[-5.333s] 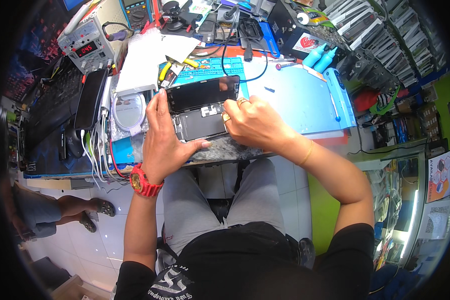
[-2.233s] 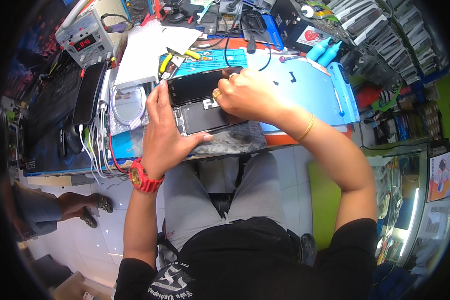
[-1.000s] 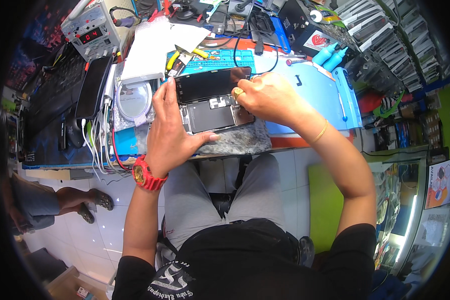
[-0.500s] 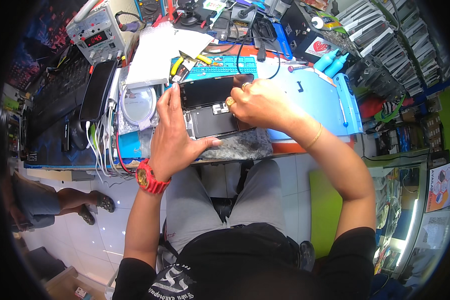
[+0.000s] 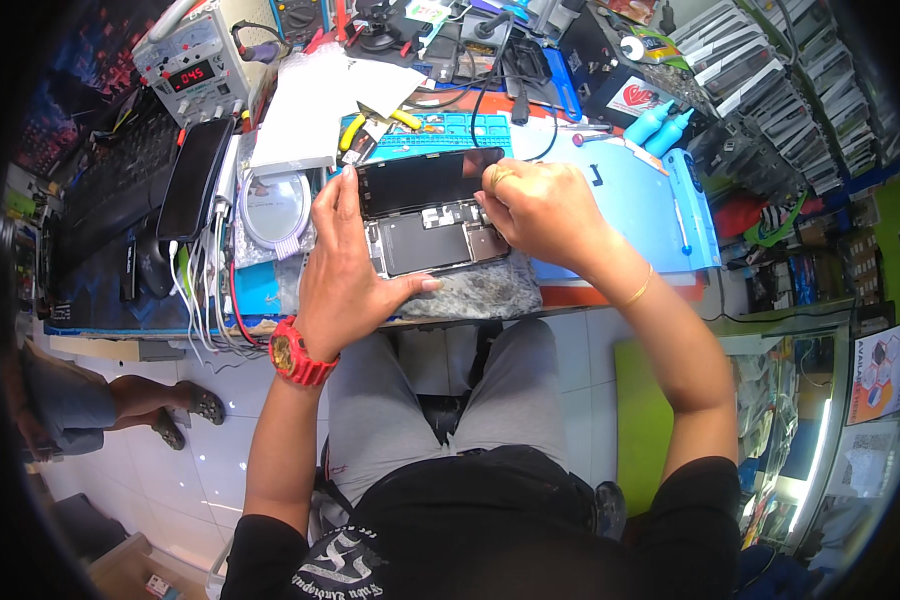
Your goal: The person uses a screwdriver and tweezers to remove screws and components from a disassembled mobile phone on a repair bench.
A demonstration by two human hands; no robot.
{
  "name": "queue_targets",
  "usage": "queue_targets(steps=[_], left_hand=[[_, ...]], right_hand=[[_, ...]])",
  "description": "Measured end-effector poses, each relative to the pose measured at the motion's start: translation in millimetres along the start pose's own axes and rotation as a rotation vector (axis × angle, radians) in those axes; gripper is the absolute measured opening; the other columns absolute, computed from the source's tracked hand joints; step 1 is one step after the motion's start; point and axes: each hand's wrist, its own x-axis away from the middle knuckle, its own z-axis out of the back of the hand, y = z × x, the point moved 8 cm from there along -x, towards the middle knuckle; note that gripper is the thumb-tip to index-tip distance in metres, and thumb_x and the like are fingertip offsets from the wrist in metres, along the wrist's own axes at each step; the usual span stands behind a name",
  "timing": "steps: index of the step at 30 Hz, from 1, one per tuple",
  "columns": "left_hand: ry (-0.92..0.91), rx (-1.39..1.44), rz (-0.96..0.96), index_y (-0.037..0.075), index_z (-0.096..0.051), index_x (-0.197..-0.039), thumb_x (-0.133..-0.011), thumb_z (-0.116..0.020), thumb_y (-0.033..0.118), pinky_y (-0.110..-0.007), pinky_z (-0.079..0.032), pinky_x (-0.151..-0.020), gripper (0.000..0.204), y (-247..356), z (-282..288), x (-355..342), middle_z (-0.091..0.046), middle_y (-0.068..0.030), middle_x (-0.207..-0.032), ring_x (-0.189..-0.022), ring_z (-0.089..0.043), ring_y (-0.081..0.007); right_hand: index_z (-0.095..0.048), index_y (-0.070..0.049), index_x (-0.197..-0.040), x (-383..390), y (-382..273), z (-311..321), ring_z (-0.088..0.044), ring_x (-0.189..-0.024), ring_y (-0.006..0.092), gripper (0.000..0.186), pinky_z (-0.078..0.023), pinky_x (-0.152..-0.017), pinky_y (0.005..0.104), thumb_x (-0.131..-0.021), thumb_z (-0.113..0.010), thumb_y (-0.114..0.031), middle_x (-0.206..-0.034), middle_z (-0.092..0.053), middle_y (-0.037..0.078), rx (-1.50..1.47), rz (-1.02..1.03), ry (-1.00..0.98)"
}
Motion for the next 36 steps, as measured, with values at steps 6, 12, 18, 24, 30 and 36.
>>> queue_targets(steps=[6,12,18,24,30,36], left_hand=[[-0.026,0.030,0.047,-0.007,-0.014,-0.168,-0.063,-0.103,0.047,-0.052,-0.050,-0.116,0.148,-1.8,-1.7,-0.6,-0.031,-0.0307,-0.160,-0.144,-0.049,-0.0502],[-0.021,0.040,0.045,-0.007,-0.014,-0.169,-0.062,-0.103,0.045,-0.051,-0.050,-0.117,0.149,-3.2,-1.2,-0.4,-0.031,-0.0307,-0.160,-0.144,-0.049,-0.0497],[-0.020,0.050,0.034,-0.006,-0.013,-0.169,-0.062,-0.104,0.045,-0.051,-0.048,-0.119,0.149,-4.2,-2.0,-0.2,-0.031,-0.0307,-0.160,-0.147,-0.046,-0.0490],[-0.030,0.049,0.044,-0.006,-0.012,-0.169,-0.063,-0.103,0.045,-0.050,-0.050,-0.117,0.149,-4.2,-1.8,0.3,-0.031,-0.0305,-0.160,-0.143,-0.049,-0.0492],[-0.010,0.032,0.011,-0.008,-0.013,-0.168,-0.063,-0.103,0.045,-0.050,-0.051,-0.115,0.149,-2.5,-0.4,0.3,-0.031,-0.0307,-0.160,-0.142,-0.051,-0.0496],[-0.016,0.048,0.018,-0.009,-0.014,-0.168,-0.062,-0.104,0.044,-0.051,-0.050,-0.115,0.148,-2.0,-0.7,-0.8,-0.031,-0.0309,-0.158,-0.143,-0.050,-0.0497]], right_hand=[[-0.071,-0.005,-0.089,1.4,-9.6,-2.2,-0.073,-0.068,0.0317,0.014,-0.057,-0.063,0.0437,-0.094,-0.078,-0.015,-0.082,-0.074,0.011,-0.131,-0.126,-0.022],[-0.074,-0.003,-0.092,-15.1,-21.7,-20.3,-0.075,-0.078,0.0389,0.012,-0.058,-0.070,0.0490,-0.093,-0.075,-0.015,-0.084,-0.076,0.017,-0.120,-0.223,-0.157],[-0.073,-0.003,-0.094,-14.2,-22.5,-34.4,-0.074,-0.079,0.0399,0.012,-0.058,-0.070,0.0497,-0.094,-0.074,-0.015,-0.085,-0.074,0.018,-0.257,-0.233,-0.267],[-0.071,-0.004,-0.095,-13.4,-40.7,-28.8,-0.075,-0.075,0.0313,0.011,-0.058,-0.066,0.0431,-0.095,-0.070,-0.015,-0.087,-0.070,0.011,0.013,0.062,-0.193],[-0.070,-0.005,-0.095,-18.0,-44.5,-32.5,-0.077,-0.083,0.0280,0.011,-0.061,-0.068,0.0424,-0.090,-0.069,-0.015,-0.092,-0.069,0.010,0.181,0.198,-0.289],[-0.071,-0.005,-0.092,-21.8,-45.9,-36.3,-0.077,-0.083,0.0280,0.011,-0.061,-0.068,0.0413,-0.091,-0.069,-0.016,-0.089,-0.068,0.009,0.153,0.231,-0.279]])
